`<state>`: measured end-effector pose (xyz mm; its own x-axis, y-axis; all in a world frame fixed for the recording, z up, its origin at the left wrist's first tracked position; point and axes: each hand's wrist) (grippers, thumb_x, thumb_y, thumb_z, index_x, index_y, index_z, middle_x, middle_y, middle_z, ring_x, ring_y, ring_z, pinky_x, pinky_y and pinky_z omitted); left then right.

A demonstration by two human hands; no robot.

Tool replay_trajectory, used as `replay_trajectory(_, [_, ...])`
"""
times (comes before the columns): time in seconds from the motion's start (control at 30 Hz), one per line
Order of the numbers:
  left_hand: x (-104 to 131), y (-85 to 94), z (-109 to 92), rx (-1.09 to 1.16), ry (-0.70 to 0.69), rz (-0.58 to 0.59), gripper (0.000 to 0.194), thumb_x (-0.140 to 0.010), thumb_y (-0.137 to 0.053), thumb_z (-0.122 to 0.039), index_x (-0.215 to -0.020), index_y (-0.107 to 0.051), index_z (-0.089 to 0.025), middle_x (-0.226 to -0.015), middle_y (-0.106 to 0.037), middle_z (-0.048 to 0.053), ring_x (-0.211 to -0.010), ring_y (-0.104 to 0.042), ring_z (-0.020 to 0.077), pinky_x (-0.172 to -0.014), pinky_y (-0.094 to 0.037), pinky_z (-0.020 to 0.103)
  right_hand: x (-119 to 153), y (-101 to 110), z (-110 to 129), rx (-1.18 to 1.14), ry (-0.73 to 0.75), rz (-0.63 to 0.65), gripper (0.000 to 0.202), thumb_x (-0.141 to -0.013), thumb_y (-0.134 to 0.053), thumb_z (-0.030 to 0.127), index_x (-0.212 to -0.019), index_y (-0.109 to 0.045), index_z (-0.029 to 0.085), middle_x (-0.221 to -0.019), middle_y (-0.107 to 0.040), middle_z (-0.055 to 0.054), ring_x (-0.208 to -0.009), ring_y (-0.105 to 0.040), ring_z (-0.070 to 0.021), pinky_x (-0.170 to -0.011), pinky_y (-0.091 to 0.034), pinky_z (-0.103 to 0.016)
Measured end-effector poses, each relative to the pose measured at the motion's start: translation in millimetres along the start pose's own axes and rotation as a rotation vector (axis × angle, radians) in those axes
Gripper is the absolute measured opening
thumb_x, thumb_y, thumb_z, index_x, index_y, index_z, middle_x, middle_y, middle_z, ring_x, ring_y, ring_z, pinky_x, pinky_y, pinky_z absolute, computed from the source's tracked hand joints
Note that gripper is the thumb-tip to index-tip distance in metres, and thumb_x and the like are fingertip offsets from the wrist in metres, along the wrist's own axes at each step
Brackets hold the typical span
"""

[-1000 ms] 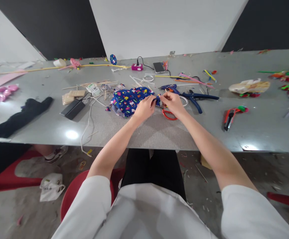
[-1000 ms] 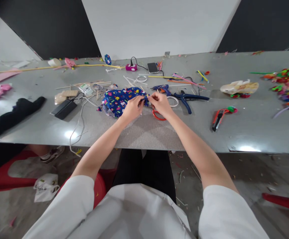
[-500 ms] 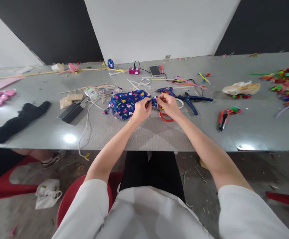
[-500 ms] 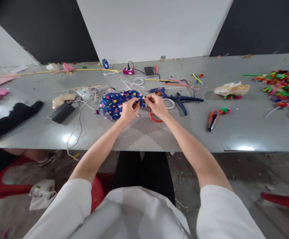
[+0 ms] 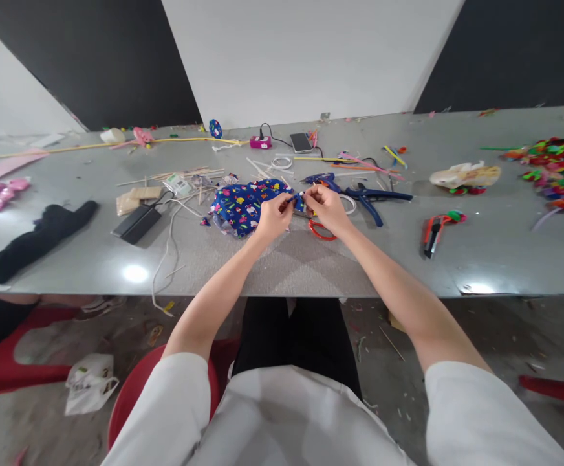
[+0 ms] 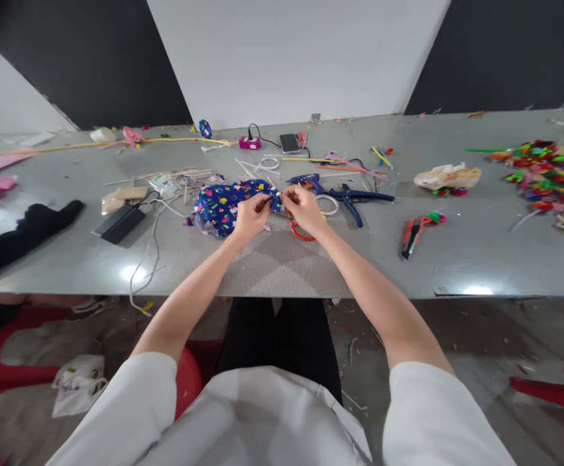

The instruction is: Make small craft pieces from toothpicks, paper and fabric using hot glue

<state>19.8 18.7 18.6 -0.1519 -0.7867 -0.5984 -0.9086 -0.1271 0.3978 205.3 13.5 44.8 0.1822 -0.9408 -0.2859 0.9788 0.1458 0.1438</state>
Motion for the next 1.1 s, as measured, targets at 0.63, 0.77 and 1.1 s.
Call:
replay_trajectory(0.63, [0.9,1.5,-3.4,0.072,-0.013,0.059,0.022,-0.100,-0.056,-0.032,-0.096,-0.072,-0.017,-0.081,-0.070,0.004,-0.066,-0.059,0.0126,-0.063,-0.048,0.026,6.3,-2.8,2.0,0.005,0.064,-0.074,0.028,-0.092,-0.076,0.054,-0.097,-0.065,0.028,-0.073,-0.056,0.001,-0.067,-0.053,-0.0157,-0.064,-0.044,-0.030])
replay_trajectory(0.77, [0.3,2.5,-4.1,0.067,-0.014,0.052,0.021,-0.101,-0.056,-0.030,-0.096,-0.072,-0.017,-0.081,-0.070,0.004,-0.066,-0.059,0.0129,-0.062,-0.049,0.026,7.2,-2.7,3.2,-0.042,0.032,-0.062,0.030,-0.090,-0.079,0.054,-0.093,-0.066,0.028,-0.074,-0.055,0.001,-0.068,-0.051,-0.0150,-0.065,-0.044,-0.030])
replay_trajectory(1.1, [1.0,5.1,-7.8,0.005,-0.057,0.048,0.018,-0.100,-0.057,-0.027,-0.093,-0.071,-0.018,-0.074,-0.066,0.002,-0.061,-0.055,0.0123,-0.060,-0.045,0.026,6.7,-1.1,2.0,-0.054,0.030,-0.020,0.032,-0.087,-0.079,0.056,-0.095,-0.067,0.027,-0.074,-0.058,0.001,-0.068,-0.055,-0.0166,-0.068,-0.048,-0.032])
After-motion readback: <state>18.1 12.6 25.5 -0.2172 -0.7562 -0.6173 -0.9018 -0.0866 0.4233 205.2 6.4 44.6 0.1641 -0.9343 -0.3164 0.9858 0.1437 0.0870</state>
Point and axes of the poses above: each hand's wrist, its own x-axis away from the middle knuckle, its own y-axis out of the back of the hand, z = x × y
